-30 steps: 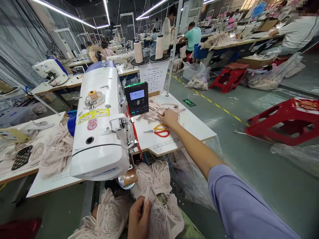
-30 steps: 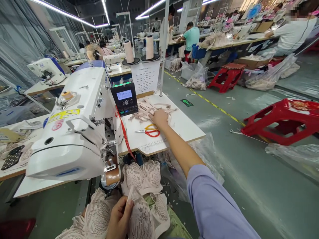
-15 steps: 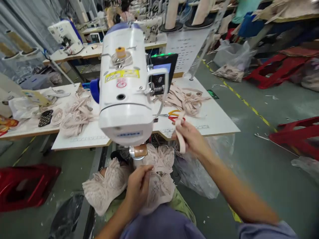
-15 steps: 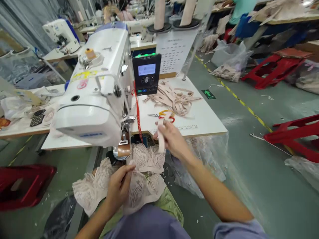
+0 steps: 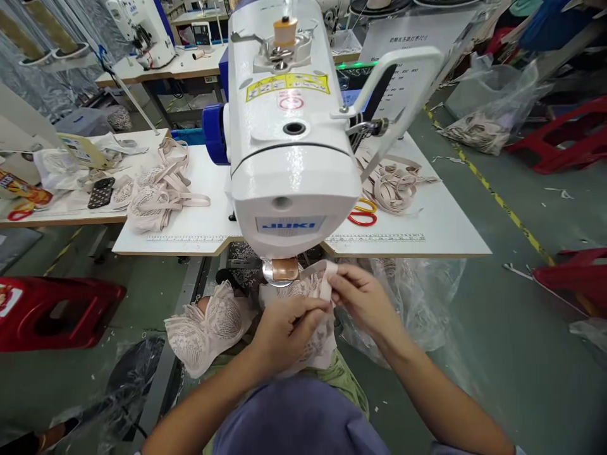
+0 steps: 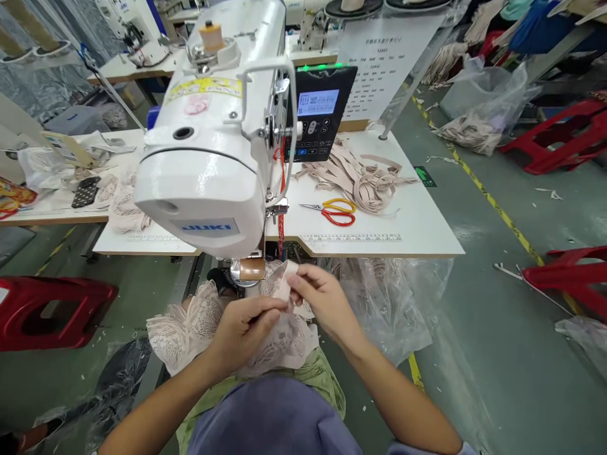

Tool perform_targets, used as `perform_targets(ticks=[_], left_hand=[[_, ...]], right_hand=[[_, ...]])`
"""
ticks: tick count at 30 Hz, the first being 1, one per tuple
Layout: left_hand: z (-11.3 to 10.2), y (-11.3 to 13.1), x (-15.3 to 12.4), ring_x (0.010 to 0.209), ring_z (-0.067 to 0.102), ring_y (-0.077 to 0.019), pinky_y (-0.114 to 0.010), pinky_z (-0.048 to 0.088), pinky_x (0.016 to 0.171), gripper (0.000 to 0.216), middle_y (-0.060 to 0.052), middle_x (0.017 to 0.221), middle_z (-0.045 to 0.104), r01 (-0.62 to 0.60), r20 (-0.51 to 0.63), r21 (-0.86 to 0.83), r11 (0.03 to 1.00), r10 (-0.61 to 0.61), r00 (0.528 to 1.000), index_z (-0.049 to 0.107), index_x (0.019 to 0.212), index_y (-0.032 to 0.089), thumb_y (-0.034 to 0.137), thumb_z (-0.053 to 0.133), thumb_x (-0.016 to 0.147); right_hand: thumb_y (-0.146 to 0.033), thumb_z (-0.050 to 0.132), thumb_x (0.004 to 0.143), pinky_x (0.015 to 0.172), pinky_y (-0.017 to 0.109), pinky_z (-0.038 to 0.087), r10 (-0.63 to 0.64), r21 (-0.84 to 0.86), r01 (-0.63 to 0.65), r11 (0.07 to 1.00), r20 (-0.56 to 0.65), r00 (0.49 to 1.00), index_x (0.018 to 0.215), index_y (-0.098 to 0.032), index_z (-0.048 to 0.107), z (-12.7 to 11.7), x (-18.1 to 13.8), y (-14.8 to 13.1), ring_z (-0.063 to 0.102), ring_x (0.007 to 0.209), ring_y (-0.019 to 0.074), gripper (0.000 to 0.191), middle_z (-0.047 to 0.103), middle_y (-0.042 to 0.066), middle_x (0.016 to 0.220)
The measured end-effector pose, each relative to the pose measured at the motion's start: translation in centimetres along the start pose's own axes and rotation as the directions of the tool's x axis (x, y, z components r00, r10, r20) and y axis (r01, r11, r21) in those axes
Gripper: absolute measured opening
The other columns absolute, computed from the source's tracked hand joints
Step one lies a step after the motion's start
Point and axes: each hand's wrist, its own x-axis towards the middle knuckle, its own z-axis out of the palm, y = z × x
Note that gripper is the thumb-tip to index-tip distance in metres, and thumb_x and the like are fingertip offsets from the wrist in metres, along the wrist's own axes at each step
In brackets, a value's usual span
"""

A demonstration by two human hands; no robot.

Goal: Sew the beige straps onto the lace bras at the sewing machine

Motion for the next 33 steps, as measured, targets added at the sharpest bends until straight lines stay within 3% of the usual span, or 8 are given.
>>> perform_targets(ticks=[2,4,10,18,23,26,31,33], left_hand=[[-0.9,-1.0,0.5,0.098,0.071,-0.0182,-0.026,0.054,0.084,0.030,-0.008,0.109,0.075,-0.149,-0.099,0.273,0.950,0.182,0.978,0.066,0.121,0.017,0.018,0.047,0.098],[-1.9,-2.0,0.8,0.106,0.068,-0.0203,-0.027,0.054,0.085,0.035,-0.011,0.119,0.071,-0.134,-0.160,0.516,0.846,0.249,0.955,0.062,0.129,0.016,0.016,0.045,0.098],[-3.4,-2.1,0.8,0.069,0.064,-0.0156,-0.023,0.047,0.059,0.035,-0.007,0.088,0.067,0.160,-0.235,0.699,0.697,0.013,0.972,0.067,0.125,0.022,0.032,0.045,0.101],[-6.0,-2.6,0.7,0.069,0.067,-0.0164,-0.022,0.048,0.064,0.041,-0.003,0.087,0.076,0.154,-0.003,0.526,0.837,-0.179,0.984,0.059,0.136,0.027,0.038,0.048,0.098],[-5.2,-1.3,0.7,0.079,0.068,-0.0171,-0.025,0.053,0.070,0.037,-0.007,0.112,0.073,0.335,-0.070,0.146,0.931,-0.328,0.942,0.059,0.131,0.025,0.037,0.049,0.097],[-4.2,0.1,0.5,0.064,0.064,-0.0146,-0.024,0.050,0.056,0.035,-0.005,0.097,0.074,0.466,-0.011,-0.079,0.881,-0.469,0.883,0.061,0.127,0.023,0.037,0.048,0.098],[-3.4,1.5,0.6,0.098,0.069,-0.0220,-0.032,0.056,0.083,0.030,-0.006,0.106,0.075,0.440,-0.063,-0.082,0.894,-0.446,0.893,0.072,0.116,0.022,0.031,0.051,0.097],[-3.4,1.7,0.8,0.096,0.071,-0.0228,-0.034,0.057,0.084,0.032,-0.006,0.102,0.076,0.421,-0.073,-0.062,0.905,-0.425,0.902,0.071,0.120,0.021,0.031,0.050,0.097]], right_hand=[[-0.044,0.078,0.078,0.048,0.020,0.044,-0.027,0.033,0.030,0.999,-0.071,0.997,0.088,-0.021,0.069,0.1,1.5,-0.2,0.054,0.050,0.0085,0.027,0.061,-0.004,0.058],[-0.043,0.080,0.075,0.049,0.021,0.047,-0.034,0.017,0.034,0.999,-0.034,0.999,0.091,-0.021,0.067,0.5,3.2,-0.3,0.057,0.051,0.0097,0.030,0.063,-0.003,0.062],[-0.043,0.072,0.079,0.048,0.024,0.046,-0.071,-0.173,0.069,0.982,-0.005,0.997,0.076,-0.021,0.058,1.8,6.5,-0.2,0.055,0.047,0.0115,0.026,0.058,-0.003,0.054],[-0.038,0.069,0.081,0.084,0.042,0.051,-0.442,-0.490,0.383,0.783,-0.005,0.897,0.077,-0.026,0.070,2.4,8.4,-0.2,0.060,0.090,0.0247,0.013,0.066,0.006,0.093],[-0.032,0.062,0.080,0.079,0.039,0.049,-0.392,-0.532,0.362,0.766,0.060,0.918,0.065,-0.023,0.057,3.1,9.1,-1.1,0.054,0.085,0.0233,0.019,0.059,0.005,0.082],[-0.030,0.060,0.078,0.069,0.034,0.047,-0.351,-0.497,0.353,0.793,0.102,0.931,0.063,-0.023,0.048,3.2,9.3,-1.7,0.048,0.075,0.0196,0.021,0.053,0.003,0.075],[-0.030,0.062,0.077,0.066,0.032,0.044,-0.326,-0.546,0.363,0.755,0.168,0.930,0.064,-0.023,0.048,2.9,9.5,-2.4,0.045,0.070,0.0184,0.020,0.045,0.000,0.066],[-0.028,0.061,0.077,0.066,0.032,0.043,-0.334,-0.564,0.379,0.734,0.186,0.924,0.064,-0.023,0.048,2.8,9.6,-2.5,0.044,0.069,0.0181,0.019,0.045,0.000,0.065]])
